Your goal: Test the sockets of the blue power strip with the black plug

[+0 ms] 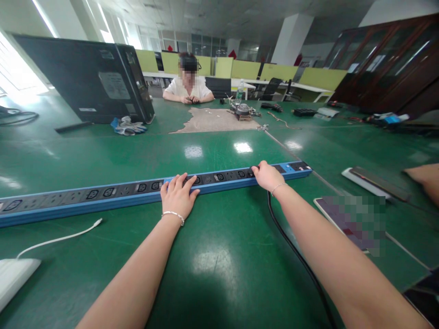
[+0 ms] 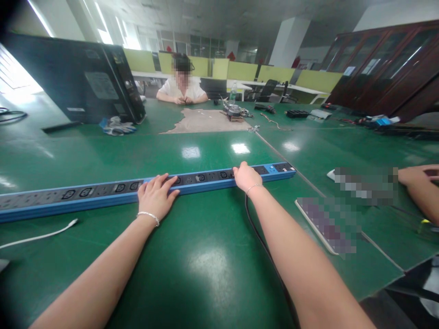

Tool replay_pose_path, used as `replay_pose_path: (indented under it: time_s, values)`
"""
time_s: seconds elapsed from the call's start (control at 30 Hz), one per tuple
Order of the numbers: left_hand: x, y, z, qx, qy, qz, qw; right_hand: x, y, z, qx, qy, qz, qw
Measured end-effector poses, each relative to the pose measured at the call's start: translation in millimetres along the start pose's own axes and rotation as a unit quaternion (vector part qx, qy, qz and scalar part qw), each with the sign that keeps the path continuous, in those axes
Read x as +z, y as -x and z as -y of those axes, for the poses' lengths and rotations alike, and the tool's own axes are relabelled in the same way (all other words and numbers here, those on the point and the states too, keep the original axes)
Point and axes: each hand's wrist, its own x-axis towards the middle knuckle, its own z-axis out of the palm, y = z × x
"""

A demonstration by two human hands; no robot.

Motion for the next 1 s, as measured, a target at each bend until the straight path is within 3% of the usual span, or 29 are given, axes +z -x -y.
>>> replay_pose_path:
  time_s: [0.4,0.6,0.8,1.0]
  values:
    - [-1.6,0,-1,0.001,0.011,-0.004,1.0,-1,-4,3,-0.022,0.013,0.035,0.999]
    - [-1.7,0,-1,-0.003,0.01,0.0,1.0,6,6,5,-0.006,-0.002,0.009,1.0]
    - [-2.4,0,-2,0.002,0.008,-0.004,1.0,5,1,5,-0.009,0.003,0.037,0.999]
    - [-2.6,0,-1,0.003,0.006,-0.007,1.0,14,7,7,0.009,-0.006,-0.002,1.0]
